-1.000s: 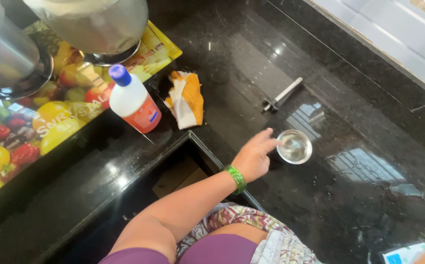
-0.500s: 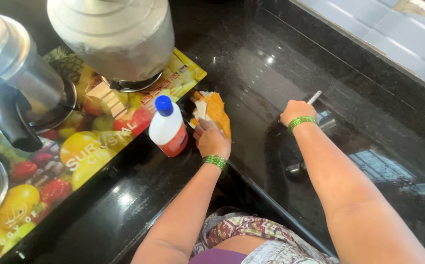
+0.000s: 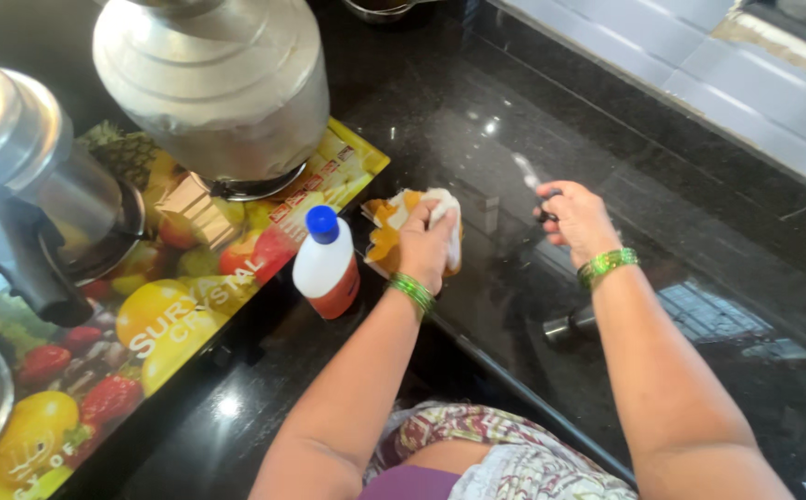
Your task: The person wipes a black kitchen countertop and a glass stovetop with a cloth. They remove a metal grate from the burner, wipe around it, and then replace it. The person also moves a red basin of utensils and a small metal bowl while continuing to wipe the countertop.
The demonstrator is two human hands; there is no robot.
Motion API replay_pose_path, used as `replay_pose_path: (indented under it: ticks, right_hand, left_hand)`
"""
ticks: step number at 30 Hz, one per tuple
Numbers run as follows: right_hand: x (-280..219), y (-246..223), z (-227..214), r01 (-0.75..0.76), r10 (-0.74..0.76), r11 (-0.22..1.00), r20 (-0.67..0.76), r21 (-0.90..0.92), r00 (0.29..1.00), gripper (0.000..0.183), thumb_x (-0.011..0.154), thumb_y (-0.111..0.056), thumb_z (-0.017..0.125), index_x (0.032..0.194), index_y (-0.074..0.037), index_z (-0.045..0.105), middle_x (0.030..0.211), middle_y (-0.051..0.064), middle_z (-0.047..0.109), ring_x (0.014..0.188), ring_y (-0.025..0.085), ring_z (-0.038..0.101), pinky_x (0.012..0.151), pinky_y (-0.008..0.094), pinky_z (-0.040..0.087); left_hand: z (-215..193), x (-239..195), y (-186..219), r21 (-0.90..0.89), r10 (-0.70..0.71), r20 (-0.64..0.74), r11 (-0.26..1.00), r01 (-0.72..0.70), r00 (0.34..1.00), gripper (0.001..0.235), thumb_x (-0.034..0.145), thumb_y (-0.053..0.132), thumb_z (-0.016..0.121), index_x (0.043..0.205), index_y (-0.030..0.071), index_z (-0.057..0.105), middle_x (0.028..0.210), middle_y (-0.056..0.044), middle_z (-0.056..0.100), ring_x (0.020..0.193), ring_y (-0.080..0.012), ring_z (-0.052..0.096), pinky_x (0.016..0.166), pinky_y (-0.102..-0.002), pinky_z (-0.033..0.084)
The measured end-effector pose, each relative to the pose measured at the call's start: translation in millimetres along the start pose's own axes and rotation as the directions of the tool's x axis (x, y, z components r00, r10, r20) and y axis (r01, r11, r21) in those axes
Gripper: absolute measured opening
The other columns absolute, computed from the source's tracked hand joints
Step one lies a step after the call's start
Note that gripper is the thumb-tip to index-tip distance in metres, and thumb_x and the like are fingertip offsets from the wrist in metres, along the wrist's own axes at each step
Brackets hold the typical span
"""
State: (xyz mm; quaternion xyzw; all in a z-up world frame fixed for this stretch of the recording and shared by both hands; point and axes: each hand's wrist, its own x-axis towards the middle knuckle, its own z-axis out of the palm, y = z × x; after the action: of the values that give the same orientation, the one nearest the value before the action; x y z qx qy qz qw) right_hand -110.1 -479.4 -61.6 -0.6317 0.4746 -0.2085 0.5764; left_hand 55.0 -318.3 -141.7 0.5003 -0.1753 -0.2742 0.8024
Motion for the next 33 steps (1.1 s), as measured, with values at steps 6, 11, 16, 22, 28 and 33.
replay_pose_path:
  ticks: [6,11,16,22,28,33]
  right_hand:
    - [-23,-7,22,-0.115,-0.069,0.828,0.304,0.549,0.950,0.010,0.096,-0.014,0.057,0.103,-0.009,0.062,0.089,0.006,0.070,0.067,0.013,0.062,0.060,0.030,0.053]
    - [-17,30,40,-0.176,-0.079,0.781,0.373,0.600,0.924,0.011,0.101,-0.017,0.055,0.097,-0.007,0.056,0.078,0.004,0.062,0.062,0.015,0.059,0.054,0.031,0.049]
    - [-30,39,44,0.240,-0.318,0.920,0.236,0.309,0.918,0.013,0.098,-0.015,0.056,0.108,-0.007,0.054,0.085,0.004,0.062,0.072,0.014,0.057,0.062,0.031,0.048]
    - [-61,0,14,0.596,-0.510,0.732,0.314,-0.331,0.801,0.021,0.091,-0.017,0.061,0.107,-0.005,0.055,0.088,0.017,0.075,0.080,0.033,0.073,0.070,0.043,0.056]
    - [-96,-28,-7,0.661,-0.598,0.589,0.299,-0.465,0.743,0.021,0.085,-0.016,0.064,0.102,-0.005,0.063,0.091,0.019,0.073,0.081,0.040,0.071,0.071,0.046,0.056]
    - [-119,-37,-32,0.536,-0.505,0.689,0.208,-0.487,0.838,0.022,0.082,-0.020,0.068,0.101,-0.007,0.069,0.080,0.016,0.074,0.072,0.036,0.073,0.066,0.043,0.057]
  left_hand:
    - [45,-6,24,-0.387,-0.413,0.358,0.750,0.536,0.837,0.026,0.098,0.027,0.062,0.116,0.009,0.065,0.096,-0.005,0.071,0.083,-0.0192,0.069,0.073,-0.035,0.059]
    - [75,-12,10,-0.229,-0.366,0.216,0.882,0.411,0.905,0.035,0.101,0.025,0.059,0.134,0.013,0.057,0.107,-0.010,0.065,0.081,-0.0201,0.063,0.068,-0.035,0.056]
    - [92,19,-9,-0.099,-0.269,-0.113,0.961,0.259,0.956,0.052,0.097,0.010,0.055,0.146,0.016,0.038,0.132,-0.017,0.055,0.104,-0.0224,0.063,0.084,-0.036,0.058]
    - [91,58,-42,0.046,-0.245,-0.165,0.966,0.256,0.955,0.055,0.095,0.006,0.057,0.146,0.015,0.037,0.129,-0.016,0.055,0.109,-0.0238,0.062,0.087,-0.036,0.058]
    - [89,92,-103,0.189,-0.259,-0.164,0.939,0.288,0.952,0.057,0.090,0.001,0.061,0.143,0.007,0.038,0.124,-0.021,0.058,0.109,-0.0278,0.064,0.090,-0.038,0.057]
    - [96,94,-97,0.377,-0.100,-0.185,0.912,0.164,0.978,0.062,0.090,0.015,0.061,0.147,0.010,0.036,0.136,-0.024,0.053,0.121,-0.0324,0.056,0.100,-0.039,0.048]
